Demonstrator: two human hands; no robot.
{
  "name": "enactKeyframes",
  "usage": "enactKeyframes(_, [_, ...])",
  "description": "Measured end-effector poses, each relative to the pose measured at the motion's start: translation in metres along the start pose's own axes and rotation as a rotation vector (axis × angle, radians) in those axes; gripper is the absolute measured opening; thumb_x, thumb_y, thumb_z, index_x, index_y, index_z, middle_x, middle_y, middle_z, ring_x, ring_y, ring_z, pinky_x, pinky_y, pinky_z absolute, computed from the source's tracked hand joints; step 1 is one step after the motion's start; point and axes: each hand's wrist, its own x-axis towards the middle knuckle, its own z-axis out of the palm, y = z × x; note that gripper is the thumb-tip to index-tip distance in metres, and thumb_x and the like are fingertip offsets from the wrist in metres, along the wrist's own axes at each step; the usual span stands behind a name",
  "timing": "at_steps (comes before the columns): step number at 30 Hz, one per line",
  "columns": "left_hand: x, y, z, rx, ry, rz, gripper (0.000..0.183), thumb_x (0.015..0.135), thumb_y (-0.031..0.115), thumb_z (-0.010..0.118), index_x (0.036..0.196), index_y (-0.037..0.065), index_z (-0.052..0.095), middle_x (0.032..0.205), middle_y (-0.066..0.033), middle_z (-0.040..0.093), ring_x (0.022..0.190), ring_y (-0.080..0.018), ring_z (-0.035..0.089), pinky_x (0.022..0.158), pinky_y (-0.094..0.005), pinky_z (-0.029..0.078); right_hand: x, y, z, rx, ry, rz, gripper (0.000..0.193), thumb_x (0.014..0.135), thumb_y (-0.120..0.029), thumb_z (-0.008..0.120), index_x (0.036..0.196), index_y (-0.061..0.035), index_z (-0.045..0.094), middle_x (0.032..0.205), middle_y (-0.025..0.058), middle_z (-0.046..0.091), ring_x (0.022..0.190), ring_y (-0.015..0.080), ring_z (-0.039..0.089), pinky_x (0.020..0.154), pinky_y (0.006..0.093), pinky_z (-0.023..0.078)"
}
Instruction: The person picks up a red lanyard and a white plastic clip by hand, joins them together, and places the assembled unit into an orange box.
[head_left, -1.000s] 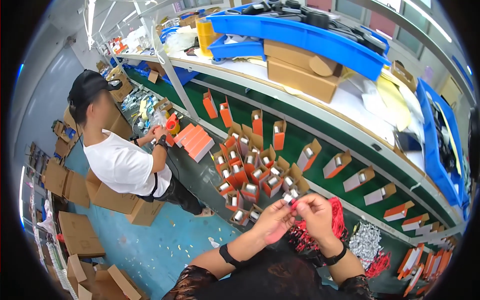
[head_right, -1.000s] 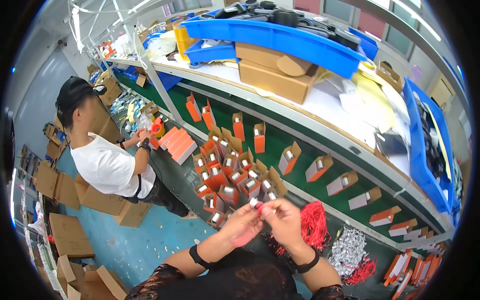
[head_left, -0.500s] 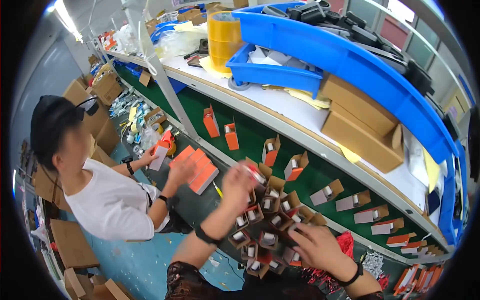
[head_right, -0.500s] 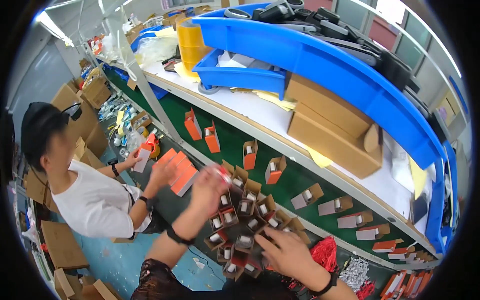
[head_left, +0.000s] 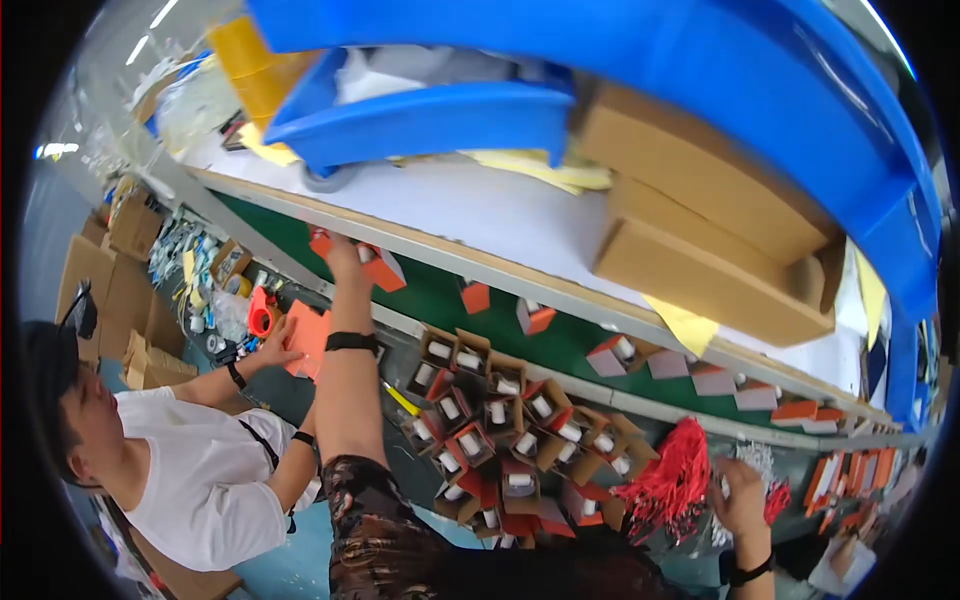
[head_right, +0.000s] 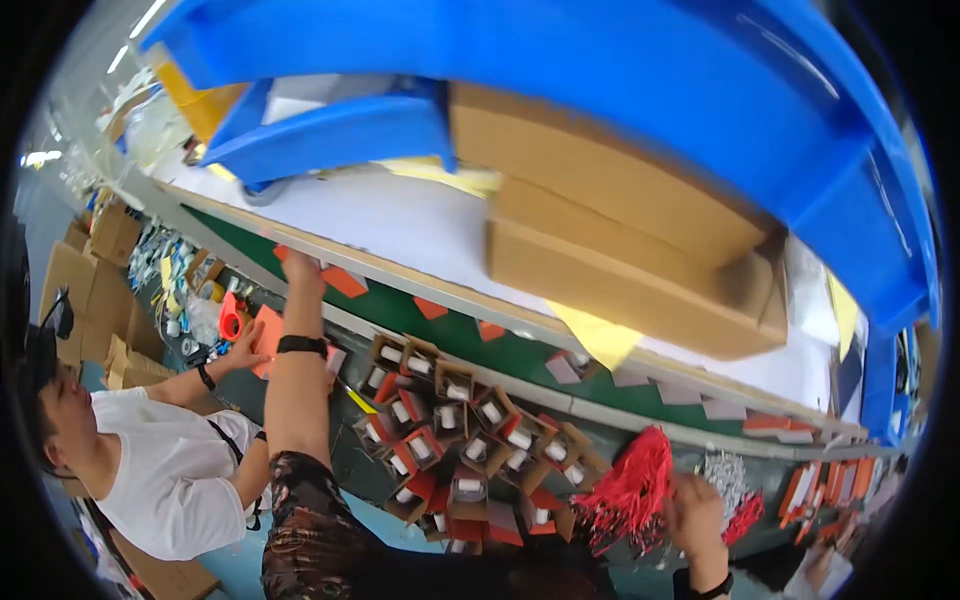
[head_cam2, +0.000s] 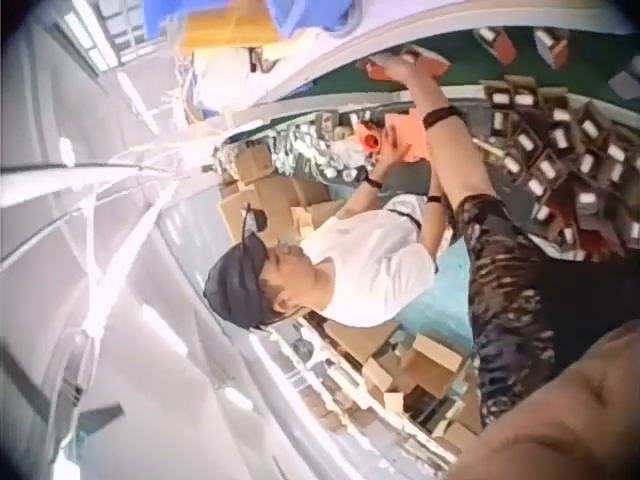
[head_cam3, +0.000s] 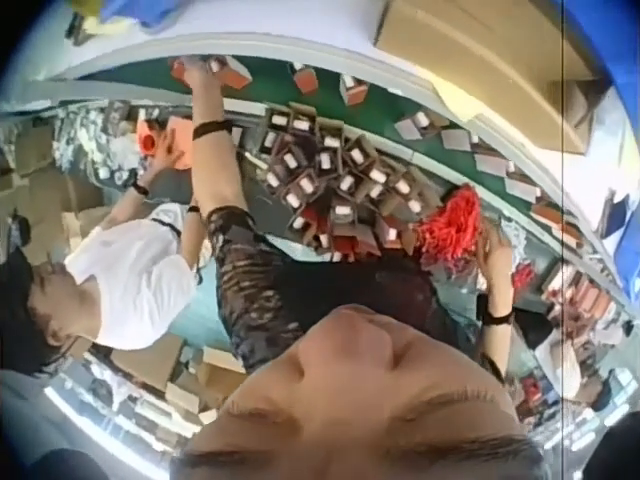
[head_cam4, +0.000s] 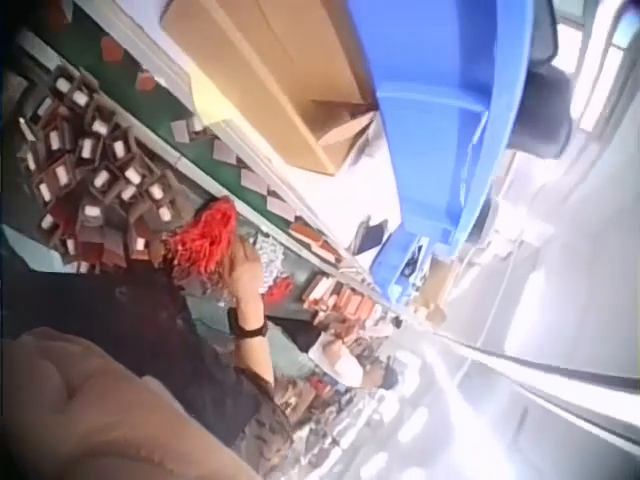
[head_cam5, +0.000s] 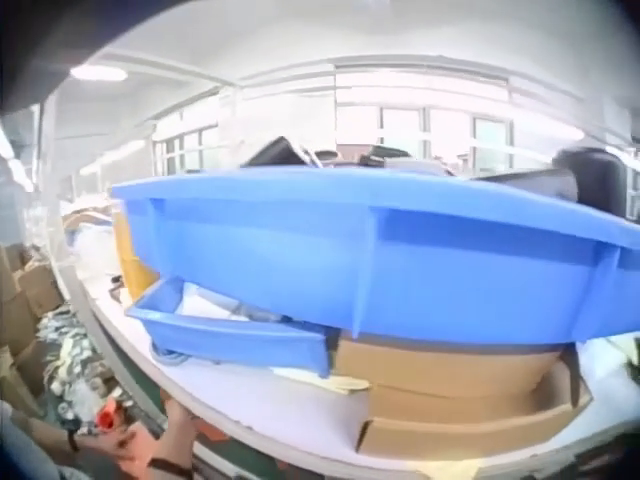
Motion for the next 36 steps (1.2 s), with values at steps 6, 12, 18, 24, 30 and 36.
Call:
enactKeyframes(6, [0.041,0.07,-0.103,-0.358,-0.827,0.113,0.024,0.097,0.028,0.053,0.101,0.007,0.064,0.097,-0.0074,0.066,0.09,-0.0218,0.061,0.083,-0.0358,0.048,-0.068,0.095,0.039,0.034,0.063,0.391,0.034,0.081,-0.013,0.066,0.114,-0.0054,0.065,0.102,0.0199,0.066,0.095,0.0395,0.062,0.084,0.0458,0.049])
enactKeyframes(12, [-0.261,0.134,-0.078,-0.457,-1.119,-0.07,0.019,0.098,0.015,0.05,0.101,-0.001,0.059,0.101,-0.0068,0.056,0.096,-0.0211,0.051,0.101,-0.0398,0.038,-0.158,0.179,0.111,-0.003,-0.106,0.662,0.023,0.081,-0.024,0.064,0.098,-0.0092,0.07,0.09,0.016,0.069,0.086,0.0372,0.066,0.077,0.0464,0.052])
enactKeyframes(18, [-0.507,0.048,-0.066,-0.352,-1.069,-0.337,0.016,0.098,0.017,0.052,0.096,0.002,0.057,0.095,-0.0054,0.055,0.084,-0.0175,0.051,0.081,-0.0338,0.044,-0.149,0.241,0.2,0.376,0.03,0.671,0.023,0.083,-0.032,0.065,0.09,-0.0114,0.073,0.089,0.0142,0.07,0.084,0.0347,0.066,0.075,0.0446,0.053])
enactKeyframes(24, [-0.674,-0.04,-0.1,0.242,-1.086,-0.62,0.022,0.094,0.024,0.063,0.099,0.003,0.059,0.094,-0.0103,0.064,0.087,-0.0211,0.063,0.078,-0.0355,0.052,-0.04,0.232,0.242,0.714,0.221,0.571,0.025,0.08,-0.033,0.071,0.092,-0.011,0.072,0.093,0.0138,0.07,0.088,0.0346,0.066,0.08,0.0431,0.053])
enactKeyframes(30, [-0.754,-0.051,-0.117,0.303,-0.943,-0.653,0.021,0.091,0.021,0.066,0.101,0.003,0.058,0.098,-0.0105,0.063,0.089,-0.021,0.062,0.084,-0.0346,0.051,0.011,0.229,0.253,0.267,0.338,0.312,0.019,0.081,-0.029,0.068,0.09,-0.0134,0.071,0.085,0.0147,0.066,0.085,0.0321,0.066,0.071,0.0463,0.053])
enactKeyframes(36, [-0.758,-0.059,-0.124,0.244,-0.903,-0.466,0.018,0.093,0.018,0.063,0.101,0.004,0.058,0.098,-0.0093,0.063,0.089,-0.0198,0.061,0.083,-0.0337,0.05,-0.006,0.224,0.212,0.401,0.448,0.23,0.014,0.081,-0.025,0.065,0.075,-0.0131,0.07,0.078,0.0151,0.065,0.077,0.0348,0.064,0.068,0.0456,0.052])
